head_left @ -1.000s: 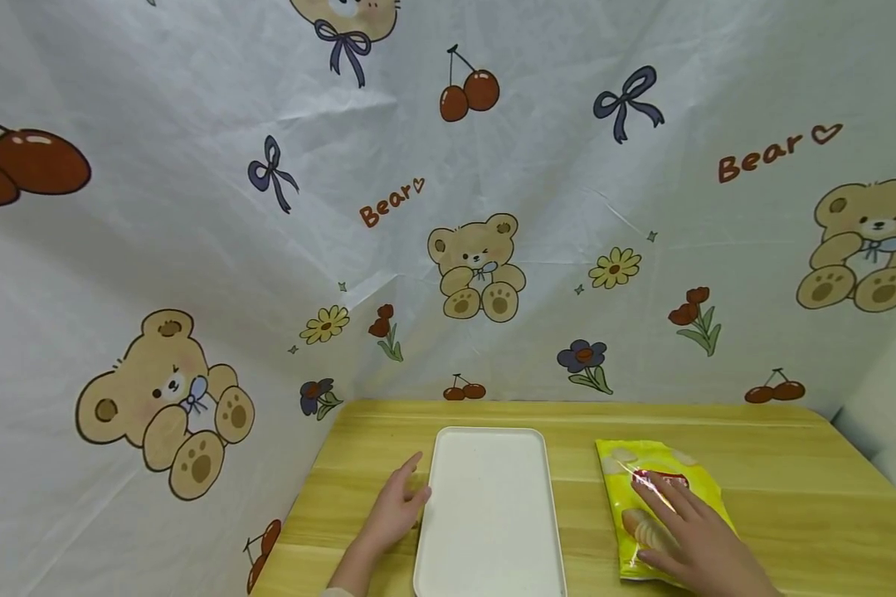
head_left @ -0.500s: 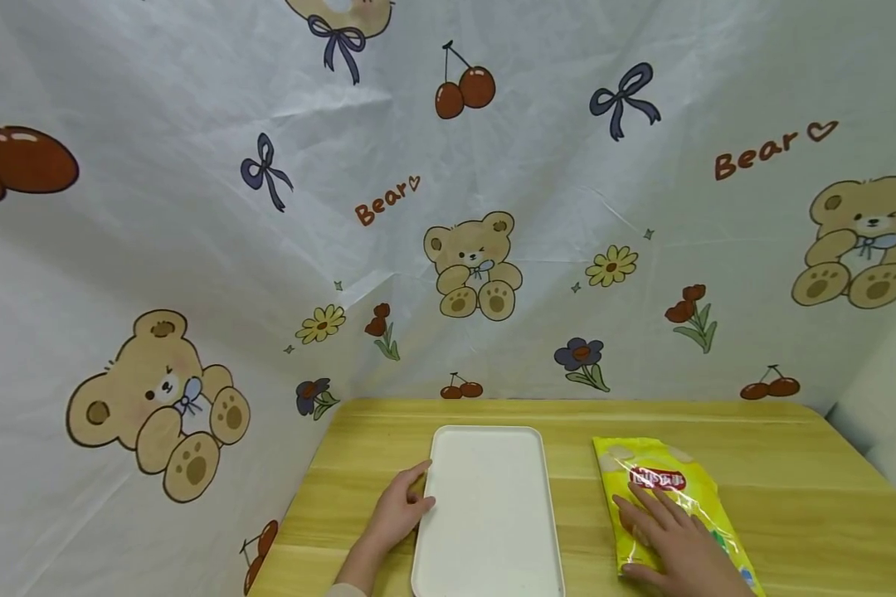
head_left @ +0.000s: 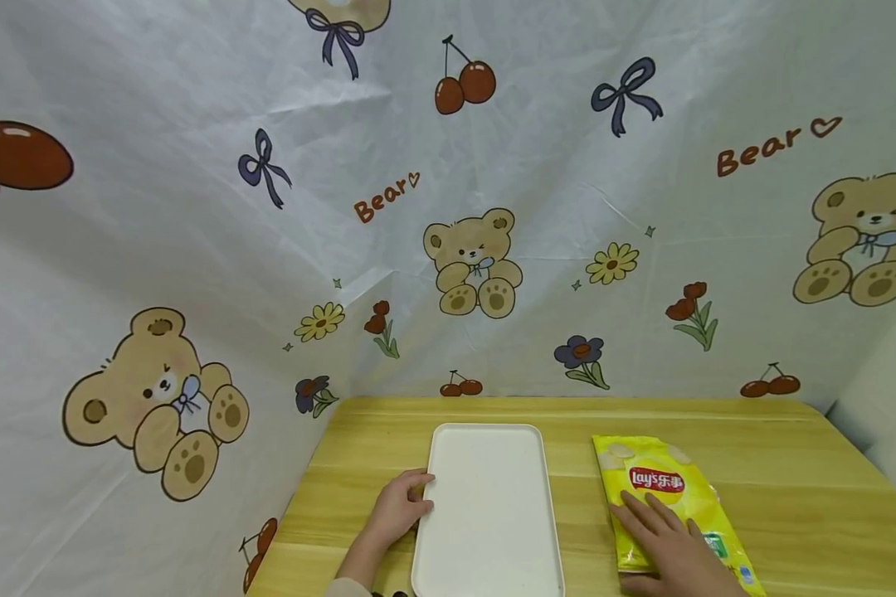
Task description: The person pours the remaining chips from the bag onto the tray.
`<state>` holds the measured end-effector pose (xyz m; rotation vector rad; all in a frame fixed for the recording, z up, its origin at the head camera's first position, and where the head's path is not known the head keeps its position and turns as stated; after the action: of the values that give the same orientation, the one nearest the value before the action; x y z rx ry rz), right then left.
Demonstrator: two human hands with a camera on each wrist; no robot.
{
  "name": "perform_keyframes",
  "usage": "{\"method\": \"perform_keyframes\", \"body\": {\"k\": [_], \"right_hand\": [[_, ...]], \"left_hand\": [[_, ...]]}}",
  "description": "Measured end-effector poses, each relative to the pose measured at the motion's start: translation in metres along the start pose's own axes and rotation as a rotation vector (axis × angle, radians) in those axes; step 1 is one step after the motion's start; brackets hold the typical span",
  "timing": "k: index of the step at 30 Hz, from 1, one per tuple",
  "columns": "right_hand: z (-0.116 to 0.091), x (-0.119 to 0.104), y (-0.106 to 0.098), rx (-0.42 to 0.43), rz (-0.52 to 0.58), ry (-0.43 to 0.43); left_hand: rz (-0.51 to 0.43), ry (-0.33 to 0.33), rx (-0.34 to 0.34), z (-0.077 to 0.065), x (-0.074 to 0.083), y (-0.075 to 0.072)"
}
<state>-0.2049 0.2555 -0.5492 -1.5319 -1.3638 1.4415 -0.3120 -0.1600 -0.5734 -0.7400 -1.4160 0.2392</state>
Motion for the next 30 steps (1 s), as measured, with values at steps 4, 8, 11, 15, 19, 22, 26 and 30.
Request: {"method": "perform_keyframes", "body": {"k": [4, 8, 11, 15, 19, 22, 26, 30], "right_hand": [[0.0023, -0.0011, -0.0005, -0.02, 0.016, 0.0], [0.0031, -0.0025, -0.0021, -0.001, -0.005, -0.026], [0.0036, -0.0036, -0.0024, 0.017, -0.032, -0.041], [0.006, -0.0054, -0.0021, 0.023, -0.06, -0.046], [0.0071, -0.006, -0.0019, 0.043, -0.087, -0.067], [0.0064, -0.006, -0.0013, 0.068, -0.102, -0.081], [0.0066, -0.0063, -0.001, 0.087, -0.106, -0.097], [0.007, -0.0069, -0.0013, 0.084, -0.098, -0.106]], "left_hand": [[-0.008, -0.011, -0.004, 0.0002, 0.0002, 0.0001], [-0.007, -0.013, 0.002, -0.0001, -0.0005, 0.0003], [-0.003, -0.014, 0.001, -0.0004, -0.0023, 0.0007], [-0.002, -0.007, -0.005, -0.001, -0.0035, 0.0013], [-0.008, -0.005, -0.009, -0.0012, -0.0042, 0.0018], [-0.011, -0.003, -0.012, -0.0007, -0.0045, 0.0021], [-0.016, 0.003, -0.01, -0.0003, -0.0043, 0.0022], [-0.01, 0.003, -0.006, -0.0003, -0.0046, 0.0027]]}}
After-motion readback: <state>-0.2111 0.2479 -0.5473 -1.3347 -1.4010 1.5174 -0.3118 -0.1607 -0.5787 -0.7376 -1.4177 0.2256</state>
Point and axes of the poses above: each hand's wrist, its own z-axis towards the middle knuckle, its own y-axis out of the palm, x = y × z, the point moved 3 cm from there along z, towards the middle knuckle, and after that the axes turned 5 degrees about -x, right-handed, at the moved point
